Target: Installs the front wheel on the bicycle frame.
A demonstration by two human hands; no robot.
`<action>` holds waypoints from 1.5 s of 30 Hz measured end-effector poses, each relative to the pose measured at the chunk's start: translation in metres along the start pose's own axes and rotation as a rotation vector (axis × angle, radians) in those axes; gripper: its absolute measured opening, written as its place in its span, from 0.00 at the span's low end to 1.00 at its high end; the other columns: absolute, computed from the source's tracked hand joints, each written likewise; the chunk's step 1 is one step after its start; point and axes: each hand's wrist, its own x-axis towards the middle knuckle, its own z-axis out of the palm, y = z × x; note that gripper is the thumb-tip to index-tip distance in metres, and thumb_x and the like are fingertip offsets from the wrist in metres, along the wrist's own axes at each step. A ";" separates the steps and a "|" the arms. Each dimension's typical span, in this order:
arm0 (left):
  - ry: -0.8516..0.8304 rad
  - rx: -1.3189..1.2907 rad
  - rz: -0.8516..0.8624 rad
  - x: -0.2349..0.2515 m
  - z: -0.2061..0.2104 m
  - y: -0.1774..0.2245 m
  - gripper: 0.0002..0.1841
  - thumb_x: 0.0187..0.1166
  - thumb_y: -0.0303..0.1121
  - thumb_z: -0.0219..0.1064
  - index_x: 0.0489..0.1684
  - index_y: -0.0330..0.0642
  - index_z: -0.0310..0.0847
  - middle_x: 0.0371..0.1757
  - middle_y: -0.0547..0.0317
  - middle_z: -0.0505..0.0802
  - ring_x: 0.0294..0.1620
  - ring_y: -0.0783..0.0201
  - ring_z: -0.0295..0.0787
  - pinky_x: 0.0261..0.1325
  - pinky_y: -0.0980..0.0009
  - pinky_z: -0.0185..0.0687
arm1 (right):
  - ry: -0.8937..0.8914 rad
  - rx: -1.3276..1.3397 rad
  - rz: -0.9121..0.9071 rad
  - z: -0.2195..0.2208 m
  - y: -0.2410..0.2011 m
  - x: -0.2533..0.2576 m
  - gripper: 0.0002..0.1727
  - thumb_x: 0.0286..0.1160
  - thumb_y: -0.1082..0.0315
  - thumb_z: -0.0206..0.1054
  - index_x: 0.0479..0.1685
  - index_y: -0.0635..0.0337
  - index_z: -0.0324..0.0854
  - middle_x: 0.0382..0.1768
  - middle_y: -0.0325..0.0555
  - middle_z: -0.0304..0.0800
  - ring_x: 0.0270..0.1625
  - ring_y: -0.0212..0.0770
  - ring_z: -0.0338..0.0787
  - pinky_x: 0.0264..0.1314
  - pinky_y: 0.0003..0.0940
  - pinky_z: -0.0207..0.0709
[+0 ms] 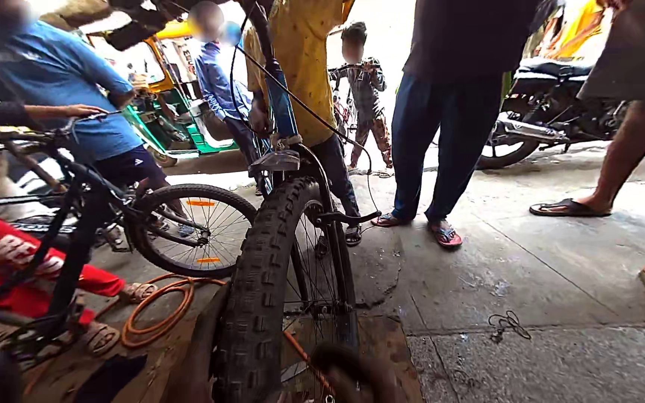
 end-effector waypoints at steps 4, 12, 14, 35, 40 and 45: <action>-0.059 0.011 0.036 0.001 -0.025 -0.032 0.68 0.50 0.59 0.86 0.90 0.27 0.48 0.80 0.44 0.79 0.74 0.68 0.81 0.73 0.70 0.84 | 0.198 -0.286 0.242 -0.038 0.095 0.127 0.40 0.71 0.49 0.75 0.78 0.66 0.70 0.62 0.61 0.84 0.60 0.53 0.87 0.63 0.54 0.82; -0.201 0.046 -0.066 0.026 -0.071 -0.106 0.69 0.42 0.62 0.86 0.94 0.46 0.51 0.76 0.65 0.84 0.71 0.75 0.83 0.71 0.71 0.85 | 0.030 -0.091 0.185 -0.051 0.130 0.196 0.22 0.76 0.61 0.73 0.65 0.60 0.77 0.35 0.48 0.88 0.32 0.42 0.88 0.38 0.43 0.85; -0.236 0.068 -0.174 0.035 -0.075 -0.116 0.67 0.41 0.63 0.85 0.93 0.53 0.53 0.73 0.70 0.86 0.68 0.77 0.85 0.70 0.71 0.85 | 0.048 -0.139 0.199 -0.053 0.123 0.179 0.26 0.78 0.56 0.73 0.73 0.53 0.75 0.37 0.48 0.88 0.32 0.43 0.86 0.35 0.44 0.81; -0.325 0.165 -0.277 0.092 -0.063 -0.139 0.69 0.39 0.57 0.79 0.95 0.45 0.42 0.76 0.58 0.82 0.71 0.73 0.82 0.74 0.66 0.79 | 0.297 -0.771 -0.627 -0.111 0.108 0.218 0.21 0.77 0.57 0.70 0.68 0.47 0.88 0.63 0.48 0.88 0.64 0.46 0.86 0.69 0.45 0.81; -0.266 0.212 -0.320 0.074 -0.068 -0.143 0.61 0.51 0.52 0.76 0.95 0.51 0.46 0.79 0.54 0.80 0.76 0.64 0.80 0.77 0.57 0.77 | 0.151 -0.868 -0.882 -0.120 0.099 0.229 0.20 0.75 0.68 0.64 0.65 0.60 0.88 0.59 0.53 0.92 0.58 0.48 0.92 0.60 0.40 0.86; 0.220 0.555 0.060 0.082 -0.031 -0.087 0.32 0.66 0.42 0.72 0.76 0.46 0.79 0.76 0.51 0.84 0.70 0.50 0.86 0.66 0.46 0.85 | 0.075 -0.841 -0.934 -0.130 0.098 0.233 0.27 0.63 0.64 0.72 0.67 0.62 0.85 0.54 0.55 0.91 0.52 0.48 0.92 0.53 0.44 0.88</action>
